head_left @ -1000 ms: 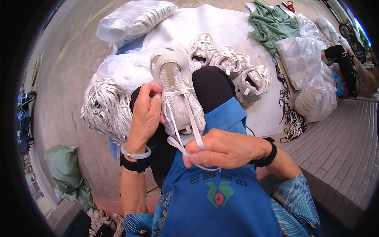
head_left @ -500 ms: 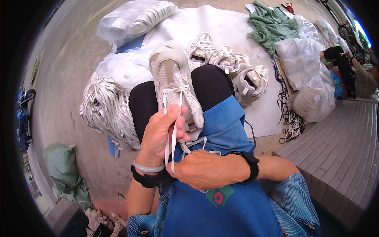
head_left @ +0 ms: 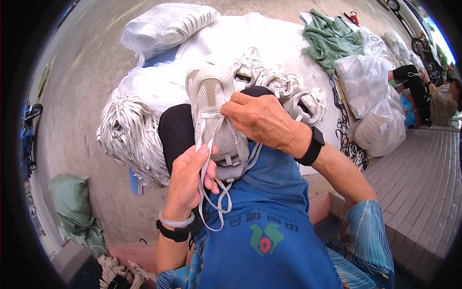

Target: Inserting and tying laces on a pair of white sneakers while sitting on the floor.

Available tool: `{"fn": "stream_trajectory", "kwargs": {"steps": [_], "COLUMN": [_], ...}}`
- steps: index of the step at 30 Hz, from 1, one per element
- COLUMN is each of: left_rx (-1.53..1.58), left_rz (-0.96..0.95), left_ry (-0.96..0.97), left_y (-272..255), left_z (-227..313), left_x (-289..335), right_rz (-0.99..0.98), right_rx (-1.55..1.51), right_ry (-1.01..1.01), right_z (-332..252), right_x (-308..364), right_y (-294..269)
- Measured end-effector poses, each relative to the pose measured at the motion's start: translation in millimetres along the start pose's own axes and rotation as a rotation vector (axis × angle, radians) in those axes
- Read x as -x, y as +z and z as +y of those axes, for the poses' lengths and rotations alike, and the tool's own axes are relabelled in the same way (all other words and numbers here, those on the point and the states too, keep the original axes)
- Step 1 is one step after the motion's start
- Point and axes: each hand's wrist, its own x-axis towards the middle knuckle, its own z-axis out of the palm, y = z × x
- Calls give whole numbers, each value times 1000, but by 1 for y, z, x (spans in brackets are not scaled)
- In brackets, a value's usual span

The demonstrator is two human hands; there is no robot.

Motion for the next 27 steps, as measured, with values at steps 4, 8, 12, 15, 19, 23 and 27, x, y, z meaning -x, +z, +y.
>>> {"fn": "stream_trajectory", "kwargs": {"steps": [4,8,12,15,19,23,27], "left_rx": [-70,-350,-666,-869,-695,-568,-587], "left_rz": [91,148,204,223,196,190,162], "left_ry": [168,407,509,568,557,403,409], "left_y": [6,10,7,3,-7,-5,-4], "left_z": [-5,1,-2,-4,-4,1,-5], "left_x": [6,11,6,5,-1,3,2], "right_rz": [-113,-162,-63,57,-43,31,-87], "right_rx": [95,171,115,-95,-394,-341,-257], "right_ry": [-155,-248,-112,-23,153,-16,-72], "right_z": [8,14,12,11,22,27,28], "right_x": [-10,-15,-23,-28,-6,-4,-7], "right_y": [-6,0,6,7,-4,3,-5]}}
